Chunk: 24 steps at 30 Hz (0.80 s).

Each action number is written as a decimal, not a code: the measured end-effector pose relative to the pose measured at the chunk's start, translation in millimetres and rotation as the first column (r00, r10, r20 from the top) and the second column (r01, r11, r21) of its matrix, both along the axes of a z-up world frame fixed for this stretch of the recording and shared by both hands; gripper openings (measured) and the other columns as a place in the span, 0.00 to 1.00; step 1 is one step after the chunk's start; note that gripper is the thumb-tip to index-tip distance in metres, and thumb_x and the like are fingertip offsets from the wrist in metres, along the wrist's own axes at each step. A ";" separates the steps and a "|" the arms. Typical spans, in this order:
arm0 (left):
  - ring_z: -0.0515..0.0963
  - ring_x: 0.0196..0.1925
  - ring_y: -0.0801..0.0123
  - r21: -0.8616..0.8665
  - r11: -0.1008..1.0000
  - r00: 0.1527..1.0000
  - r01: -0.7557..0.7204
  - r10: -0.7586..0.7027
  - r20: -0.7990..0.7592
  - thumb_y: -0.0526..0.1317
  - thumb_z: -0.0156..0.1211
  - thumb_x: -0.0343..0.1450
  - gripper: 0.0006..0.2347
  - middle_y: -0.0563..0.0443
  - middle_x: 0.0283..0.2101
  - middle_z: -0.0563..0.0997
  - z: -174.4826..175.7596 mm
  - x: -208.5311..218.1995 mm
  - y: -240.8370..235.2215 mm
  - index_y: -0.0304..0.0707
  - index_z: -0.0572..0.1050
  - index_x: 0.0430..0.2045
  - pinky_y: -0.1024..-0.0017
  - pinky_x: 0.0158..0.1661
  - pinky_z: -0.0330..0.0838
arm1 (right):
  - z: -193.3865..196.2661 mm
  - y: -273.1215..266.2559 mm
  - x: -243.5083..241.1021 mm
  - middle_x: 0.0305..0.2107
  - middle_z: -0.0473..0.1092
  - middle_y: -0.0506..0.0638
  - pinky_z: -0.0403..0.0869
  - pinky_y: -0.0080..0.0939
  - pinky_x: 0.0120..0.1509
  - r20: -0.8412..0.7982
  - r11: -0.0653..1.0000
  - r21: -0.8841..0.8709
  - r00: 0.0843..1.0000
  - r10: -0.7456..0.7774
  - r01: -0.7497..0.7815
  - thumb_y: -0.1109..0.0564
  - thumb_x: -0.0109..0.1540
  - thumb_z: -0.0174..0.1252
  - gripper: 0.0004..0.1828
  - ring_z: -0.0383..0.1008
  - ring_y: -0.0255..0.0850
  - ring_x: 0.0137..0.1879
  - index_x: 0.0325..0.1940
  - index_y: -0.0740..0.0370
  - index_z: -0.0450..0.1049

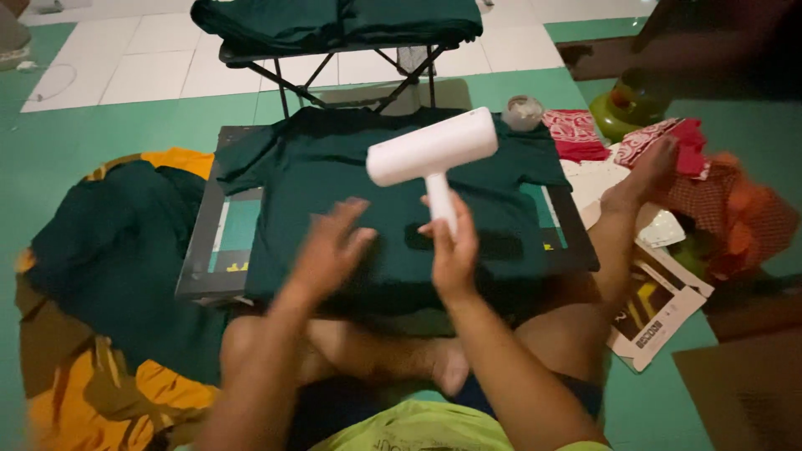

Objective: The person uses a lint roller to clean a dark green shirt laid out on a small table. They roll the device over the fabric, flip the shirt to clean the other side, and continue rolling to remove lint.

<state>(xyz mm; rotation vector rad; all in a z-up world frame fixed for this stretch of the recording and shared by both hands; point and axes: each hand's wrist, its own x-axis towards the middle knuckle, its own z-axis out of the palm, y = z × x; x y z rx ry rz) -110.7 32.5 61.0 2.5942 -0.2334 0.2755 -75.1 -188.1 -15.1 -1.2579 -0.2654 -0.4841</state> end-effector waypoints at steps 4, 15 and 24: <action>0.73 0.60 0.46 -0.746 0.629 0.965 0.218 -0.252 0.069 0.40 0.49 0.79 0.18 0.26 0.57 0.77 -11.0 -4.8 -56.6 0.23 0.71 0.58 0.47 0.62 0.65 | 16.9 35.6 -47.8 0.63 0.66 0.68 0.71 0.53 0.65 0.146 0.964 -0.267 0.987 0.060 -0.019 0.56 0.71 0.48 0.27 0.69 0.58 0.65 0.73 0.69 0.59; 0.81 0.31 0.50 -0.394 0.909 0.930 -0.135 -0.021 -0.366 0.42 0.59 0.77 0.12 0.34 0.33 0.82 37.0 24.5 72.2 0.31 0.80 0.45 0.61 0.38 0.73 | -40.2 -132.2 61.5 0.66 0.66 0.55 0.62 0.60 0.73 0.110 0.402 -0.901 0.982 -0.156 0.165 0.49 0.64 0.64 0.20 0.66 0.54 0.71 0.60 0.53 0.76; 0.85 0.29 0.56 -0.443 0.897 0.704 0.017 -0.325 -0.632 0.44 0.69 0.69 0.16 0.37 0.30 0.86 37.6 104.9 57.7 0.27 0.83 0.41 0.63 0.34 0.79 | -27.8 -143.5 63.9 0.74 0.58 0.45 0.50 0.71 0.79 -0.070 0.062 -0.996 0.969 -0.235 -0.057 0.35 0.68 0.52 0.31 0.53 0.47 0.81 0.73 0.46 0.67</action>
